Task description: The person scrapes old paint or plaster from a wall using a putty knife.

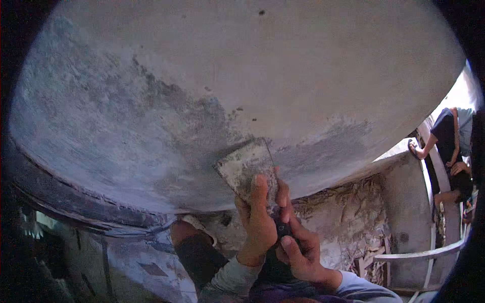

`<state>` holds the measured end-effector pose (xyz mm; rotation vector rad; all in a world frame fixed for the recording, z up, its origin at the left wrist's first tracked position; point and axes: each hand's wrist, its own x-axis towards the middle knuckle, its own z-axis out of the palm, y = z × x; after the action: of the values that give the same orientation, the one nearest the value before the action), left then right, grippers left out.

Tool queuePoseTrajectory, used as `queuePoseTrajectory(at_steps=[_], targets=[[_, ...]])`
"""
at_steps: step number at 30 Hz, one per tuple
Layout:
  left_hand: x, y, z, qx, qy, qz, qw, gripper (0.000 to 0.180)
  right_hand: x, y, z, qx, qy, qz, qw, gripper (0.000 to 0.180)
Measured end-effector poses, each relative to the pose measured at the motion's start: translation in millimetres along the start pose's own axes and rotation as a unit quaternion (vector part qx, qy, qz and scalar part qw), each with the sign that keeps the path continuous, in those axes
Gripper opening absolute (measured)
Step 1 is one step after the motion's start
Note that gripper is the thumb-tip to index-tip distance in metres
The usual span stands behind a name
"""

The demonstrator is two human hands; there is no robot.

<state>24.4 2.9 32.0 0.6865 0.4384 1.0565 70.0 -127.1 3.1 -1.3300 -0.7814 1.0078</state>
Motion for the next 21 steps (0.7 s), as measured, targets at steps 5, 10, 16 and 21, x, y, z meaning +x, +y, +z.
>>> queuePoseTrajectory(at_steps=[5, 10, 16, 21], targets=[[1, -2, -9, -0.01, 0.012, -0.029, 0.999, 0.042, 6, -10, 6, 0.04, -0.024, 0.028, 0.999, 0.05], [-1, -3, -6, -0.017, 0.02, -0.017, 1.0, 0.042, 0, -9, 3, 0.083, -0.041, 0.02, 0.995, 0.05], [-1, 5, -2, -0.016, 0.006, -0.014, 1.0, 0.041, -2, -8, 4, 0.109, -0.04, 0.032, 0.993, 0.051], [-2, 2, -6, -0.006, -0.004, -0.013, 1.0, 0.042, 2, -8, 8, -0.044, -0.009, -0.083, 0.996, 0.051]])
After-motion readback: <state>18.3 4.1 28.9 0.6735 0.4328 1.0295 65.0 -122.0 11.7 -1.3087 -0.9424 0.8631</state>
